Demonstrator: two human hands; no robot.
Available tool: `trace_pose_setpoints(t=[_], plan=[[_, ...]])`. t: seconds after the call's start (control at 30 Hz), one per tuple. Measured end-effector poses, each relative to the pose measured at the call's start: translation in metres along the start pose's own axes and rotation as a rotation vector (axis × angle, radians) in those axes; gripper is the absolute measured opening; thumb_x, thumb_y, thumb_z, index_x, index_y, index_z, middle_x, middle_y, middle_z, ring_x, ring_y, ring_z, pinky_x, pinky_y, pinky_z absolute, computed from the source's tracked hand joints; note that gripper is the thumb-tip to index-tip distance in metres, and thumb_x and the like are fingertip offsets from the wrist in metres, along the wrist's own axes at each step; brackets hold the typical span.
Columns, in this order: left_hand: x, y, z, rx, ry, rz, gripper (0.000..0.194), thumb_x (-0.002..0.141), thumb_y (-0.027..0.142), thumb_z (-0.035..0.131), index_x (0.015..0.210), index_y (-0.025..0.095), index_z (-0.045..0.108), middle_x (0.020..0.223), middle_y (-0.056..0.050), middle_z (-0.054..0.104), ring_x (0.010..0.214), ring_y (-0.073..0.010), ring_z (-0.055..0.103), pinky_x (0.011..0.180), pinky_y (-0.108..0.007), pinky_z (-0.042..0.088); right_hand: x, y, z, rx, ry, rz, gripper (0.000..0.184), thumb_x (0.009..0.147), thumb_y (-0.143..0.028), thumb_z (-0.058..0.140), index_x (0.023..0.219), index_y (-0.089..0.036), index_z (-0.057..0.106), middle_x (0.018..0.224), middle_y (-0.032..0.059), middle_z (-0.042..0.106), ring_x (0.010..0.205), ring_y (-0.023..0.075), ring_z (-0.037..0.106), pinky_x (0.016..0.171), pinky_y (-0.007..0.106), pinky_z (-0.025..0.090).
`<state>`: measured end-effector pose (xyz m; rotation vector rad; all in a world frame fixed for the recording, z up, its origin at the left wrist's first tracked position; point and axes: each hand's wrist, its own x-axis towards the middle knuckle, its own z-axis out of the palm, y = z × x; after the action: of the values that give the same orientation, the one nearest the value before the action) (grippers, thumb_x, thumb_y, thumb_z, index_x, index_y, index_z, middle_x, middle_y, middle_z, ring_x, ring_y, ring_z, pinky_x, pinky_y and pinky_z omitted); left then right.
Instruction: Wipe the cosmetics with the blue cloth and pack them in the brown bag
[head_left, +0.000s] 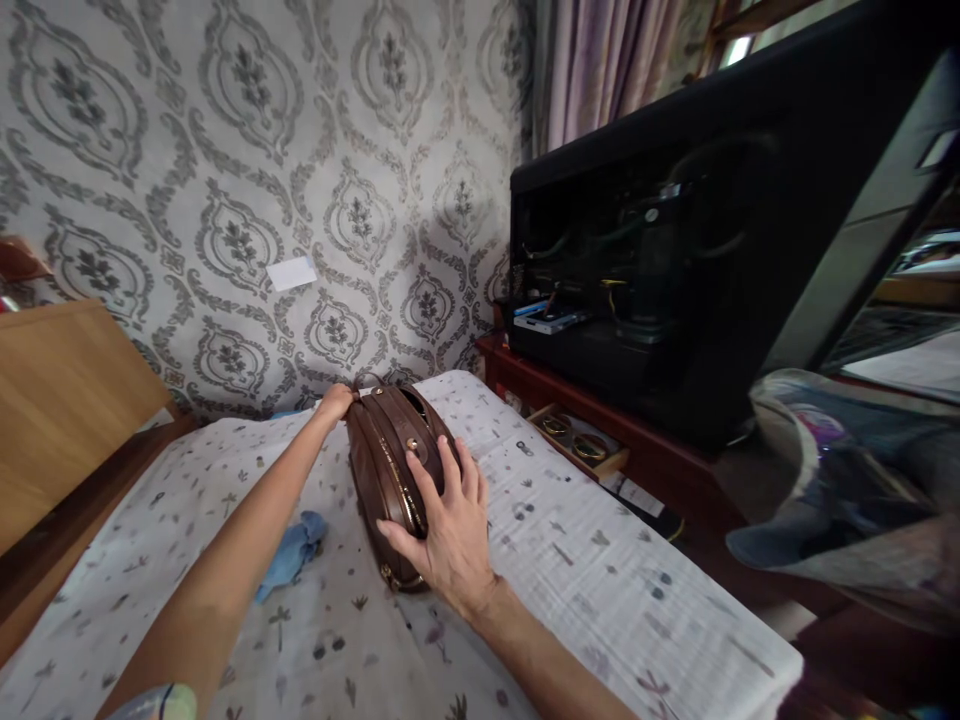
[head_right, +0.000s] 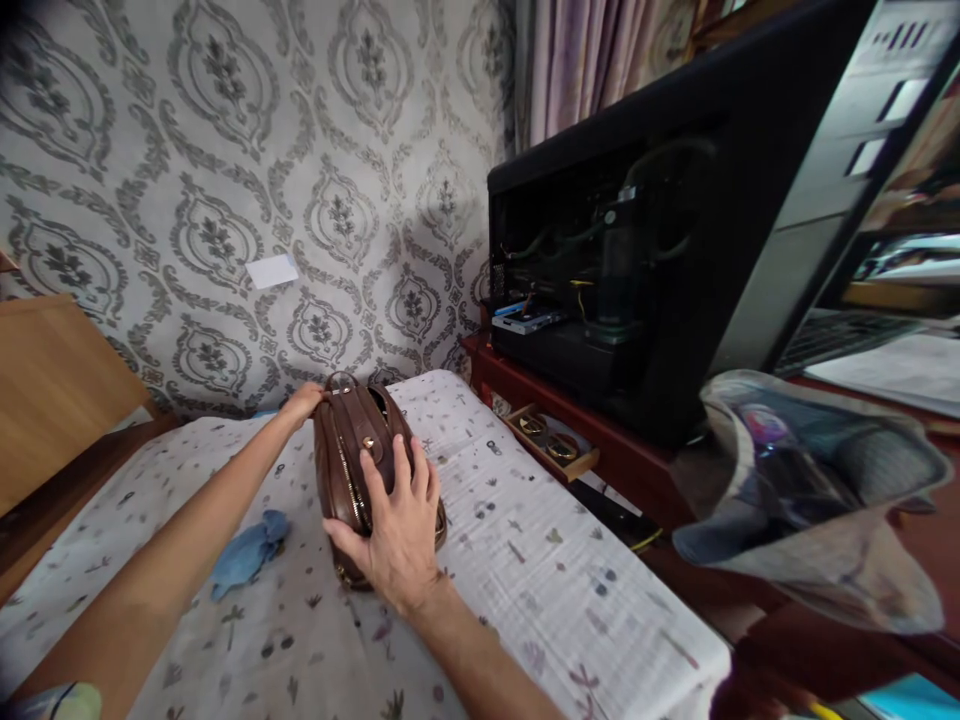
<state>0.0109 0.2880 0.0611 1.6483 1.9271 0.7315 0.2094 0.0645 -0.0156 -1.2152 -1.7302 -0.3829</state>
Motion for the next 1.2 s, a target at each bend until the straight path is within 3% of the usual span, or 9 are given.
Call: trace_pose_setpoints(t=[0.3,0.47,0.57,0.67,0.83,0.97,1.1,1.2], plan=[[-0.002,-0.003,-0.002,0.144,0.187,0.164,0.038,0.095,0.039,0.062,0.126,0.017,0.06,0.127,-0.009,0.062,0.108,-0.0242,0.064,0.091,-0.045,0.056,0.0,0.0,-0.002,-0.005,-0.012,0.006,0.075,0.086,-0.068,0.059,0.142,-0.019,0.053,0.153,0.0225,0.037,0.144,0.0428,0.028,0.106,0.063,0.038],[-0.013,-0.006,-0.003,0.148,0.239,0.243,0.017,0.093,0.03,0.055,0.083,0.018,0.062,0.091,-0.006,0.066,0.103,-0.0253,0.061,0.085,-0.034,0.047,0.0,0.001,-0.002,-0.007,-0.004,0.005,0.076,0.085,-0.07,0.059,0.143,-0.02,0.053,0.153,0.0217,0.037,0.144,0.0422,0.029,0.106,0.062,0.038],[-0.015,-0.005,-0.007,0.114,0.207,0.265,0.019,0.087,0.03,0.054,0.071,0.02,0.054,0.075,-0.002,0.06,0.095,-0.0236,0.06,0.076,-0.029,0.043,0.0,0.003,-0.001,-0.006,-0.003,0.003,0.076,0.086,-0.071,0.058,0.142,-0.02,0.053,0.154,0.0214,0.036,0.144,0.0422,0.029,0.106,0.062,0.039],[-0.011,0.002,-0.015,0.06,0.09,0.242,0.022,0.08,0.036,0.058,0.066,0.02,0.052,0.066,0.001,0.058,0.081,-0.0201,0.061,0.068,-0.026,0.041,0.0,0.004,0.0,0.0,0.004,-0.001,0.072,0.088,-0.068,0.057,0.142,-0.021,0.052,0.154,0.0209,0.037,0.144,0.042,0.029,0.105,0.062,0.039],[0.004,0.022,-0.018,-0.013,-0.091,0.14,0.034,0.072,0.053,0.067,0.079,0.02,0.062,0.076,-0.001,0.07,0.072,-0.0189,0.065,0.06,-0.026,0.044,0.0,0.004,0.0,0.013,0.009,-0.004,0.069,0.088,-0.063,0.059,0.142,-0.021,0.052,0.154,0.0198,0.037,0.143,0.0416,0.03,0.106,0.061,0.039],[0.019,0.038,-0.007,0.012,-0.167,0.099,0.039,0.07,0.052,0.077,0.085,0.018,0.065,0.08,-0.003,0.071,0.076,-0.0206,0.066,0.059,-0.026,0.047,-0.001,0.004,0.0,0.019,0.006,0.0,0.068,0.088,-0.061,0.06,0.142,-0.021,0.051,0.154,0.0196,0.037,0.142,0.0417,0.032,0.106,0.063,0.039],[0.032,0.049,0.007,0.074,-0.217,0.094,0.035,0.09,0.042,0.068,0.112,0.015,0.065,0.111,-0.007,0.068,0.096,-0.0221,0.067,0.081,-0.037,0.057,-0.001,0.005,-0.002,0.023,0.003,-0.008,0.066,0.088,-0.059,0.061,0.142,-0.021,0.052,0.154,0.0193,0.037,0.142,0.0415,0.031,0.106,0.062,0.04],[0.039,0.053,0.015,0.123,-0.221,0.092,0.038,0.096,0.038,0.062,0.126,0.016,0.06,0.127,-0.009,0.062,0.109,-0.025,0.064,0.091,-0.045,0.056,0.0,0.004,-0.004,0.034,-0.004,-0.005,0.067,0.088,-0.059,0.061,0.141,-0.02,0.052,0.154,0.0195,0.037,0.143,0.0415,0.031,0.106,0.062,0.04]])
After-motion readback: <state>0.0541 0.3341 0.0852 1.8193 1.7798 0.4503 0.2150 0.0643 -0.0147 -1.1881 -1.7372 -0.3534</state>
